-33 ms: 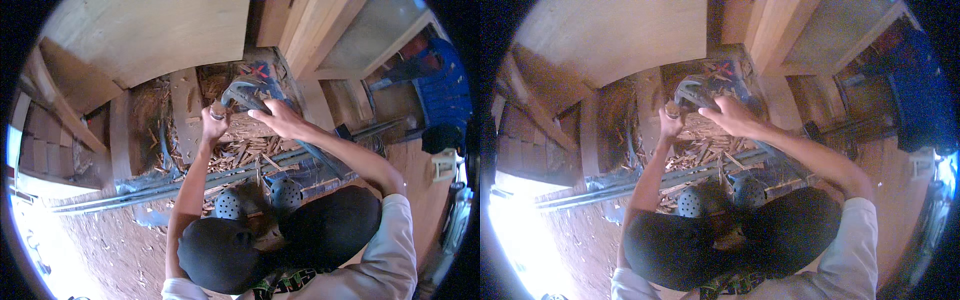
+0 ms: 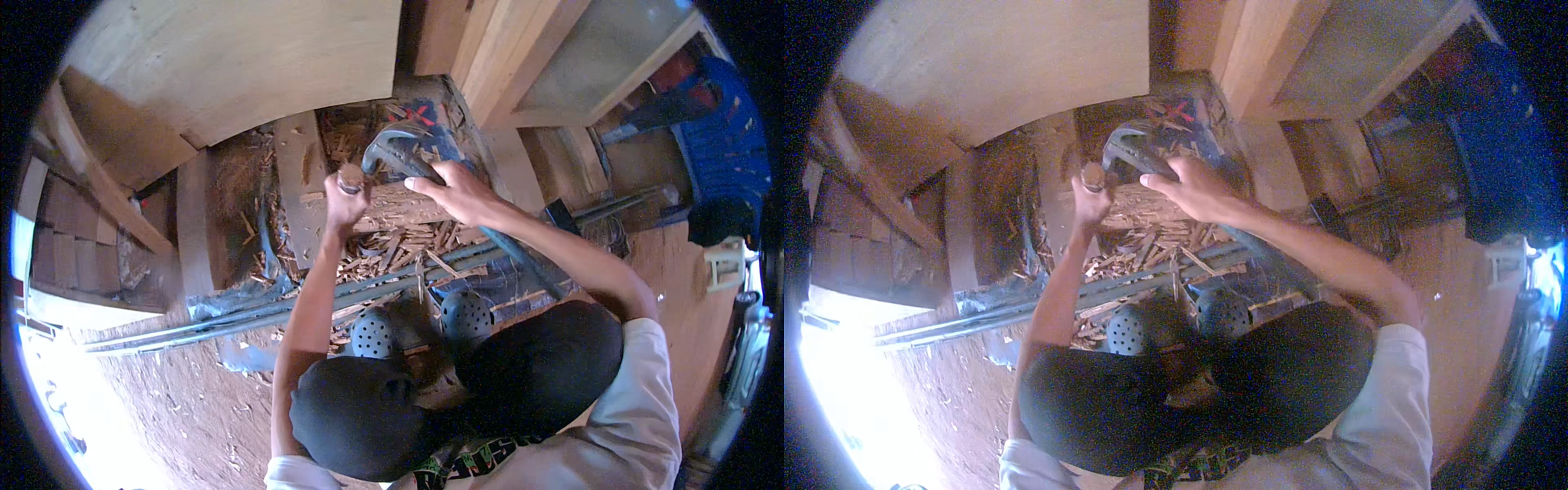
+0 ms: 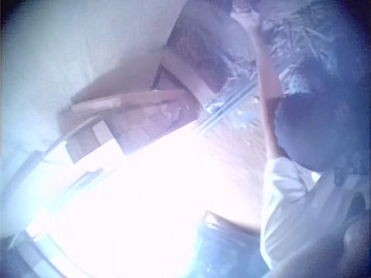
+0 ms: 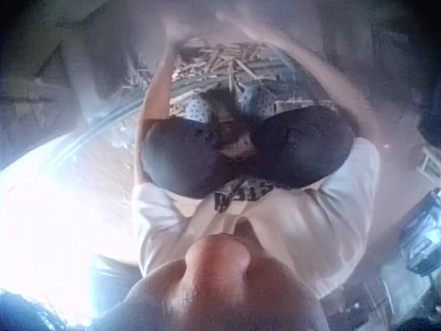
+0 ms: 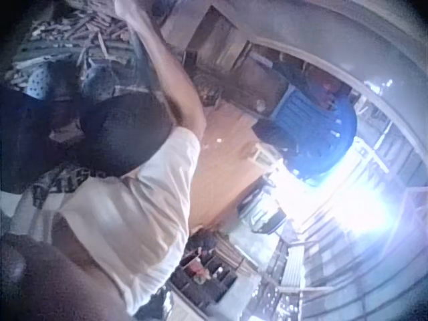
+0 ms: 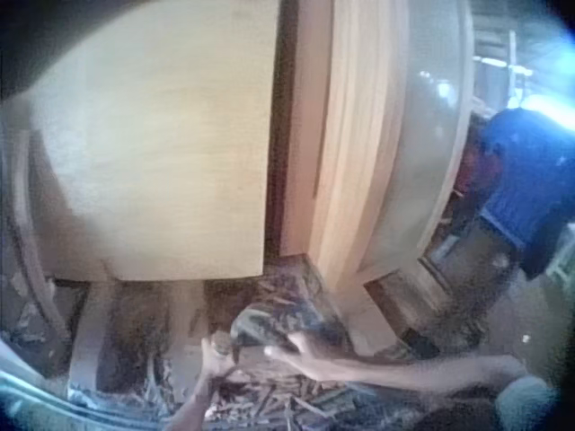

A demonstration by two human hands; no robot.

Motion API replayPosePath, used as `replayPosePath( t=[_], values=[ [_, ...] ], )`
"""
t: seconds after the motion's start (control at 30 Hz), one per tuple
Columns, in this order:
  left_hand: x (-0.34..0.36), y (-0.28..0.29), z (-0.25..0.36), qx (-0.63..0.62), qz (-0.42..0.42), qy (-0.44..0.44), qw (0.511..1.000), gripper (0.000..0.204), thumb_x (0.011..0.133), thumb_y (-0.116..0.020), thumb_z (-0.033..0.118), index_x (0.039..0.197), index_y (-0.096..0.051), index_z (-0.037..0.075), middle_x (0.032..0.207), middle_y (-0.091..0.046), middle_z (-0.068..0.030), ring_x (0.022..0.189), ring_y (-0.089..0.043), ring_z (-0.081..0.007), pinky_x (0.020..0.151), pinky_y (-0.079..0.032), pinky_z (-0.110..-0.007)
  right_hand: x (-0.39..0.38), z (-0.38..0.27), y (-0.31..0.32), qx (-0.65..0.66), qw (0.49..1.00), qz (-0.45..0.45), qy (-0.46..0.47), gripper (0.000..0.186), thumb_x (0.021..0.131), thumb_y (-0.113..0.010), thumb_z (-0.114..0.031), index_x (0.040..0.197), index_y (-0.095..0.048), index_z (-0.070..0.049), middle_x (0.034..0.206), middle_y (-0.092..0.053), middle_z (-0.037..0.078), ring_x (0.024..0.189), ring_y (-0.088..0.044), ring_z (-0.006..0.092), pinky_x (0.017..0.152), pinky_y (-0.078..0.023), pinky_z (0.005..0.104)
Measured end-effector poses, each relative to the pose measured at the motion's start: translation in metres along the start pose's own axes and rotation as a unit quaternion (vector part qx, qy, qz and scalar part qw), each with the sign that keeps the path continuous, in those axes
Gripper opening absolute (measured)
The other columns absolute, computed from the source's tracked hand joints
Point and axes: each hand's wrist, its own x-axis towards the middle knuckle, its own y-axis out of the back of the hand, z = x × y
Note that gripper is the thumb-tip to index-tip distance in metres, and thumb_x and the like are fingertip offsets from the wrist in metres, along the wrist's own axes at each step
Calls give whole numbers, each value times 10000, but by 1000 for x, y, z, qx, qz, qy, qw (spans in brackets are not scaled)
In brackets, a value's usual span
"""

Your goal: The person sits on the floor and uses a hammer and chisel to carve a small piece of wood. They repeatedly strike the chisel to remove wood chips, shaping the piece over time.

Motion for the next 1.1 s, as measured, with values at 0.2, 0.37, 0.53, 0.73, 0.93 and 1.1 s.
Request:
replayPosePath(
  t=[0.2, 0.37, 0.53, 0.73, 0.93, 1.1],
  values=[
    [33, 11, -14, -47, -1, -48, 998, 126, 726, -604, 109, 684, -520, 24, 599, -527, 1, 539, -495, -87, 485, -395, -256, -25, 67, -34, 61, 992, 100, -47, 403, 824, -528, -403, 711, -481, -18, 508, -385, 19, 487, -397, 127, 471, -331, 332],
    [47, 7, -20, -17, 69, -85, 994, 62, 690, -564, 66, 668, -521, 28, 555, -503, 21, 501, -463, -77, 446, -370, -269, -33, 132, -61, -64, 992, 58, -96, 380, 815, -535, -357, 834, -555, 21, 620, -555, 164, 575, -558, 291, 552, -432, 394],
    [62, 8, -15, -85, 37, 16, 996, 102, 690, -606, 83, 665, -508, 69, 518, -441, 39, 404, -394, -57, 352, -310, -243, -31, 156, -73, -96, 990, 82, -56, 359, 822, -536, -310, 801, -524, 48, 662, -546, 208, 611, -541, 356, 583, -415, 432],
    [75, 12, -19, -160, 24, 108, 981, 129, 712, -628, 77, 668, -507, 63, 544, -456, 17, 389, -383, -63, 337, -281, -211, -33, 147, -69, -122, 988, 82, -56, 343, 831, -534, -297, 778, -503, 41, 620, -525, 183, 543, -524, 325, 528, -392, 428],
    [86, 13, -35, -161, 31, 155, 974, 131, 728, -620, 92, 662, -512, 57, 541, -449, 18, 401, -378, -69, 346, -282, -224, -34, 146, -73, -85, 990, 54, -97, 338, 805, -549, -304, 790, -526, 32, 664, -554, 229, 639, -562, 375, 589, -422, 456],
    [93, 9, -49, -132, 72, 169, 974, 174, 725, -637, 120, 635, -497, 71, 514, -427, 23, 398, -373, -71, 348, -284, -227, -34, 151, -76, -78, 992, 86, -57, 336, 835, -537, -285, 745, -512, 38, 546, -496, 150, 495, -495, 285, 501, -379, 403]
  ],
)
